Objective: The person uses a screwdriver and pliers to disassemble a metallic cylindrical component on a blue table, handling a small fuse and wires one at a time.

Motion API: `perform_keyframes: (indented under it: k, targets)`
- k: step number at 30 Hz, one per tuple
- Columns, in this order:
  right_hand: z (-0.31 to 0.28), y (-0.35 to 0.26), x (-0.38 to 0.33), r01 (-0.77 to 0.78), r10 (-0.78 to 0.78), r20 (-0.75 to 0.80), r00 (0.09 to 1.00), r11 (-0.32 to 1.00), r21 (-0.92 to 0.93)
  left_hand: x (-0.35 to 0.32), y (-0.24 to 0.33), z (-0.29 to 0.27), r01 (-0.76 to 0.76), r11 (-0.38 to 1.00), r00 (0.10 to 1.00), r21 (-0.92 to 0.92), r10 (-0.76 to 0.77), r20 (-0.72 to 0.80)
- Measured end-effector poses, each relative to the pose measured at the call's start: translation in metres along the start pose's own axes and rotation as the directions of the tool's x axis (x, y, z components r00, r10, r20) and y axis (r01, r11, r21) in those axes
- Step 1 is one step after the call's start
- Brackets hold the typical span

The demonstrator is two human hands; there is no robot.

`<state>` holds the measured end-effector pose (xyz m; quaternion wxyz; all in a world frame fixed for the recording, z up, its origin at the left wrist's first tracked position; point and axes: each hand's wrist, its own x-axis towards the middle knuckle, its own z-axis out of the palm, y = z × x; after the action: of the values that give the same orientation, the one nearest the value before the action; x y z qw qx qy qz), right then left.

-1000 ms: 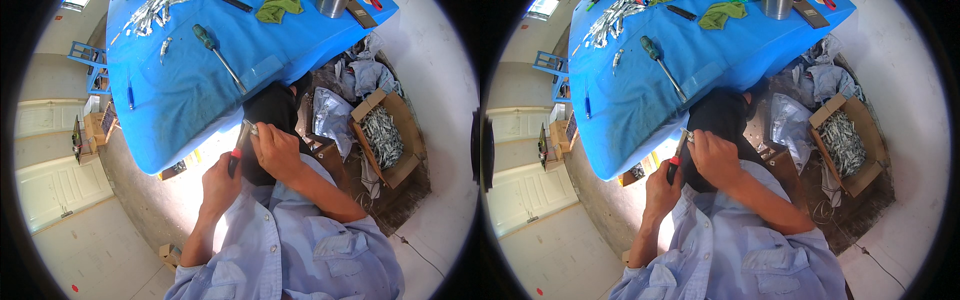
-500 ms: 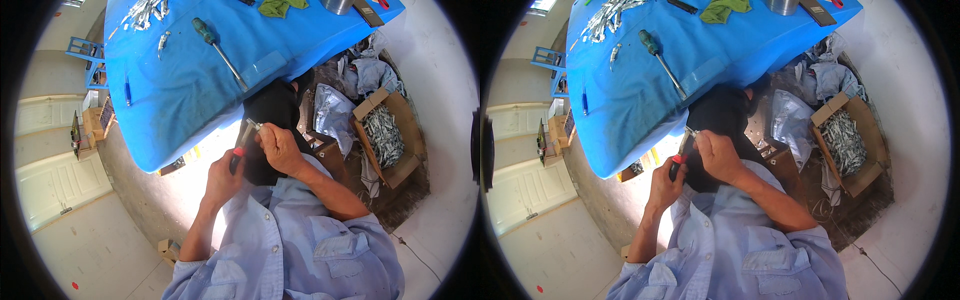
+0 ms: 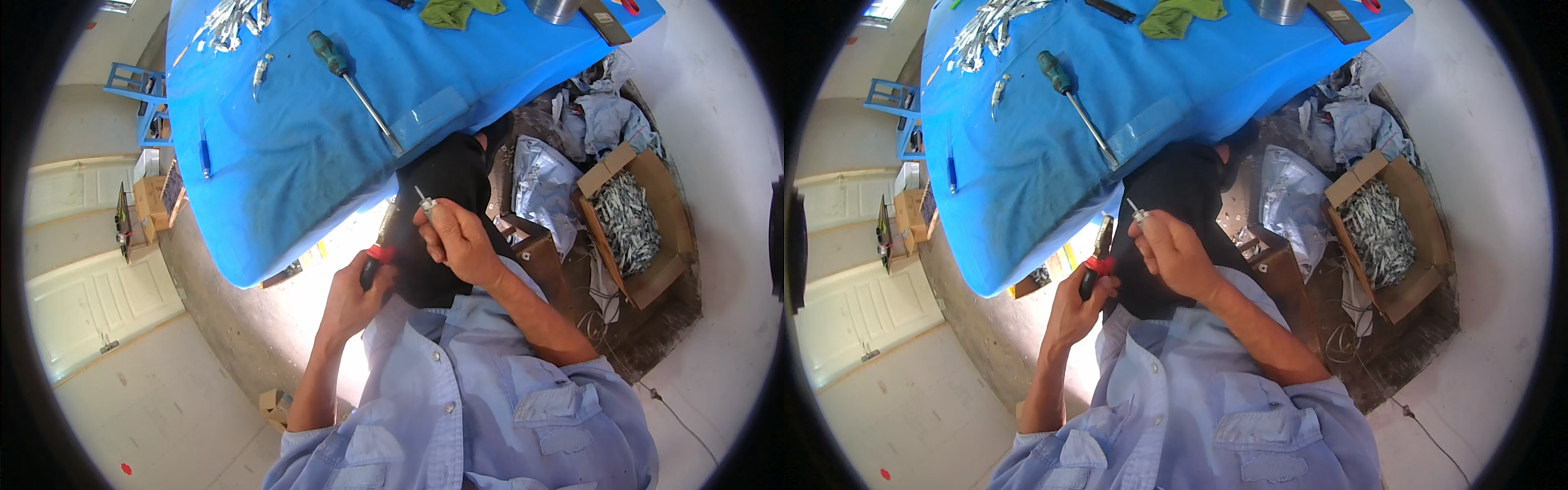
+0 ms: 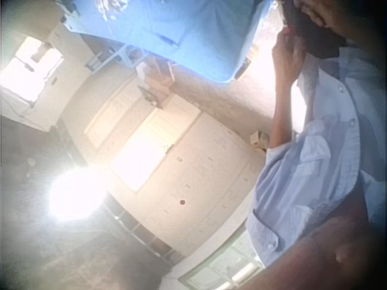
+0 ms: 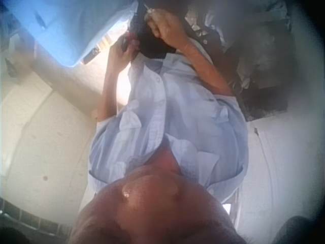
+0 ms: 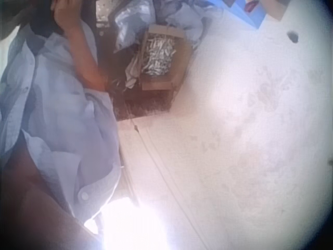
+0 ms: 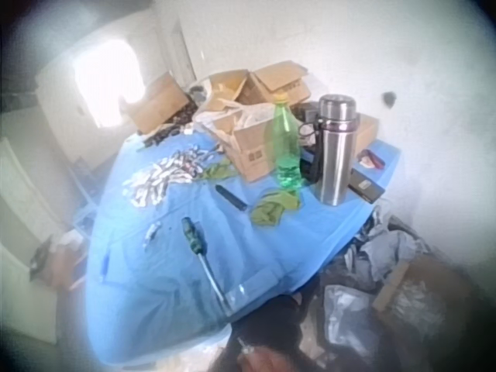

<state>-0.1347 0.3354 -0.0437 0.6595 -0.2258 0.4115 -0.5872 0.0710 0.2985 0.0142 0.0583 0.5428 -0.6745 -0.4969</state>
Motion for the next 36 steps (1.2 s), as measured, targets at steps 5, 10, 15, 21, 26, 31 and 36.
perform_keyframes:
  k: [5, 10, 15, 21, 26, 31, 36]
  targets:
    - [0.006, 0.005, -0.004, 0.165, -0.173, 0.008, 0.985, 0.927, -0.337, -0.016, 0.009, -0.005, -0.042, 0.952, 0.991, 0.304, 0.078, -0.108]
    - [0.012, 0.011, -0.004, 0.278, -0.32, 0.025, 0.947, 0.779, -0.562, -0.026, 0.008, -0.005, 0.017, 0.959, 0.996, 0.283, 0.009, -0.09]
    - [0.014, 0.009, -0.005, 0.312, -0.359, 0.047, 0.932, 0.729, -0.61, -0.026, 0.005, -0.006, -0.088, 0.936, 0.986, 0.341, 0.13, -0.103]
    - [0.006, -0.002, -0.006, 0.089, -0.059, 0.107, 0.993, 0.951, -0.295, -0.026, 0.001, -0.004, -0.174, 0.848, 0.944, 0.5, 0.289, -0.162]
    - [0.01, -0.006, -0.008, 0.034, -0.018, 0.071, 0.997, 0.971, -0.236, -0.03, -0.005, -0.005, -0.138, 0.865, 0.947, 0.482, 0.258, -0.192]
    - [0.012, 0.005, -0.006, 0.107, -0.101, 0.037, 0.994, 0.924, -0.367, -0.033, 0.013, -0.006, -0.104, 0.883, 0.965, 0.458, 0.201, -0.167]
    - [0.014, 0.004, -0.007, 0.179, -0.186, 0.028, 0.982, 0.881, -0.437, -0.032, 0.02, -0.006, -0.1, 0.872, 0.968, 0.479, 0.196, -0.155]
